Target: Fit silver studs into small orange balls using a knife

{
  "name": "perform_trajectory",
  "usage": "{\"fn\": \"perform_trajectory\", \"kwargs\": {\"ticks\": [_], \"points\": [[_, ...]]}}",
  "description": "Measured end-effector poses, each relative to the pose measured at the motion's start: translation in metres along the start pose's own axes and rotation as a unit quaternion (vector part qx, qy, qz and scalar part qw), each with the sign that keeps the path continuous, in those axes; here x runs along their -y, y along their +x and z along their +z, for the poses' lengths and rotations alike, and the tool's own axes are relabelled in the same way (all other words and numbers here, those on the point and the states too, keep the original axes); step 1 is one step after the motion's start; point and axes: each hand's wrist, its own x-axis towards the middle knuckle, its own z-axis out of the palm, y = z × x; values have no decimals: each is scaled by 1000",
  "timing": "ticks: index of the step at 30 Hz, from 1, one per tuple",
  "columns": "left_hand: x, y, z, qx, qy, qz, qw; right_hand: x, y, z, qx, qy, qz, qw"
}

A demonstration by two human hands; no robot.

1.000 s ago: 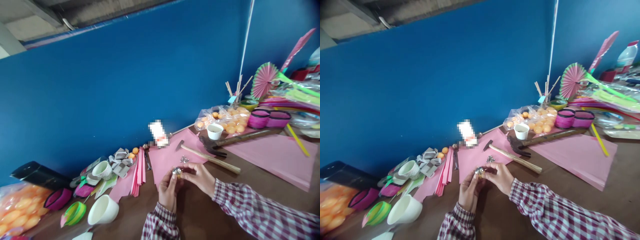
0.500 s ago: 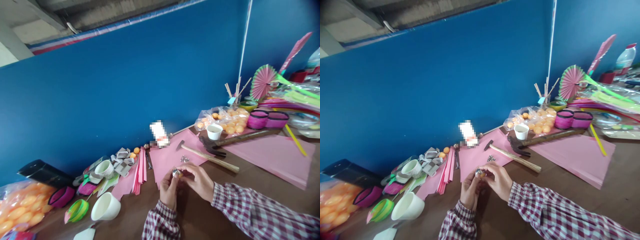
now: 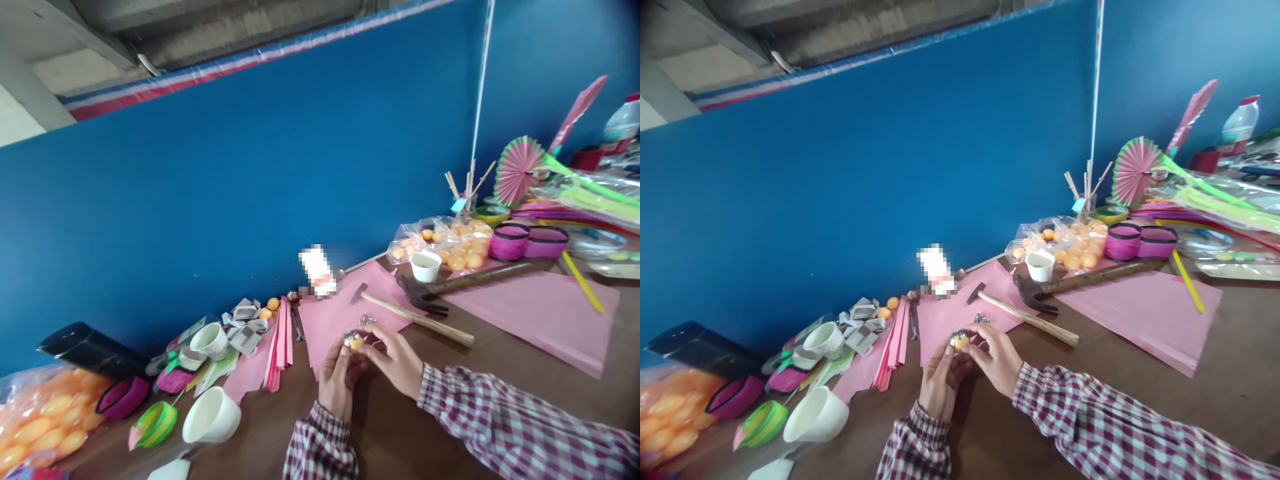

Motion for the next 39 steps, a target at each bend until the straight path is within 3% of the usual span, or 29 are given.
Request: {"fn": "perform_trajectory", "kwargs": {"ticks": [20, 27, 30, 34, 39], "points": [[2, 4, -3, 3, -12, 18, 1000, -4, -2, 0, 13, -61, -46, 997], [2, 4, -3, -29, -29, 13, 999, -11, 1, -4, 26, -124, -77, 989], [-1, 7, -8, -30, -59, 35, 997, -10, 7, -17, 1, -217, -111, 970], [-9, 13, -17, -62, -76, 81, 992, -11, 11, -49, -10, -374, -144, 916], [-15, 19, -25, -144, 44, 144, 978, -32, 4, -80, -15, -496, -116, 860]]}}
